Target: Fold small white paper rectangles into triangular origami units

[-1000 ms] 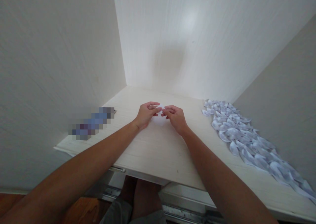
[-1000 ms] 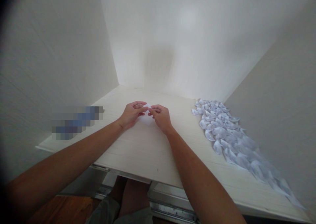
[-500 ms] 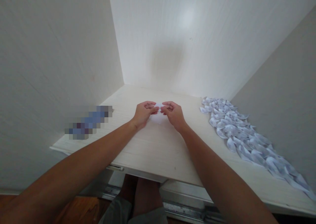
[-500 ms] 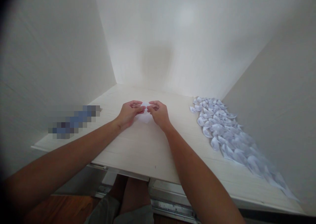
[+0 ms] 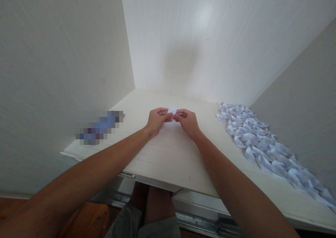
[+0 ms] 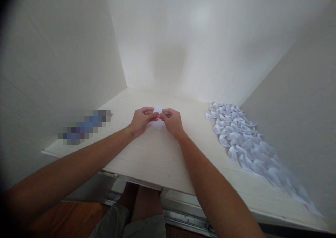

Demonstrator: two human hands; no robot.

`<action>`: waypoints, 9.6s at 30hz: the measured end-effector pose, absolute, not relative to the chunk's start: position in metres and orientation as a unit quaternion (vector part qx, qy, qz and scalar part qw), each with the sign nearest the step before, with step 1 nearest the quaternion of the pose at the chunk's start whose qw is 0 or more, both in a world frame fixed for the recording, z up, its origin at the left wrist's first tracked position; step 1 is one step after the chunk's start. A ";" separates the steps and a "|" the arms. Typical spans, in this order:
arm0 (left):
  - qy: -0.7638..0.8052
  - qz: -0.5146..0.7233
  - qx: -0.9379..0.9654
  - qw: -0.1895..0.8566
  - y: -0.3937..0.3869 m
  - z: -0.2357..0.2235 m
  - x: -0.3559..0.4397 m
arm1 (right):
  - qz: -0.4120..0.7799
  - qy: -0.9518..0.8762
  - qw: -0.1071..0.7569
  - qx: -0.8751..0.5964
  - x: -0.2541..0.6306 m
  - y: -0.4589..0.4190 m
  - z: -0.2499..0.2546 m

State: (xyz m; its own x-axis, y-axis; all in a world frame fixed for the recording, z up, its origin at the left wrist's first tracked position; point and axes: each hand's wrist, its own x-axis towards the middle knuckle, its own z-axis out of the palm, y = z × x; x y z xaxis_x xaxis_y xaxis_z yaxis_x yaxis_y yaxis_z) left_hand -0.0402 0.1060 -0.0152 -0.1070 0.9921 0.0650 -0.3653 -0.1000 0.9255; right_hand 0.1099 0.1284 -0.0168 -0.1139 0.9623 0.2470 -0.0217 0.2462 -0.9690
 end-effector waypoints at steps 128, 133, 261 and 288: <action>0.379 0.575 0.470 0.552 0.115 -0.016 -0.058 | 0.437 -0.598 0.537 -0.405 0.119 0.130 -0.021; 0.372 0.582 0.462 0.556 0.113 -0.013 -0.059 | 0.433 -0.597 0.534 -0.413 0.120 0.130 -0.022; 0.382 0.547 0.513 0.540 0.114 -0.016 -0.062 | 0.283 -0.756 0.415 -0.420 0.124 0.127 -0.013; 0.356 0.522 0.567 0.529 0.126 -0.023 -0.068 | 0.159 -0.822 0.354 -0.416 0.128 0.126 -0.007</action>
State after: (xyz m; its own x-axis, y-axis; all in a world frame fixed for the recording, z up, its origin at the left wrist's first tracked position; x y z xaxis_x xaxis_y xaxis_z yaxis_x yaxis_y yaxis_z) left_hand -0.0680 0.1256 -0.0235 0.2029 0.9551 0.2157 -0.1483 -0.1877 0.9710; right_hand 0.1276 0.1261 -0.0069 -0.4025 0.7973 0.4498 0.5714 0.6027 -0.5570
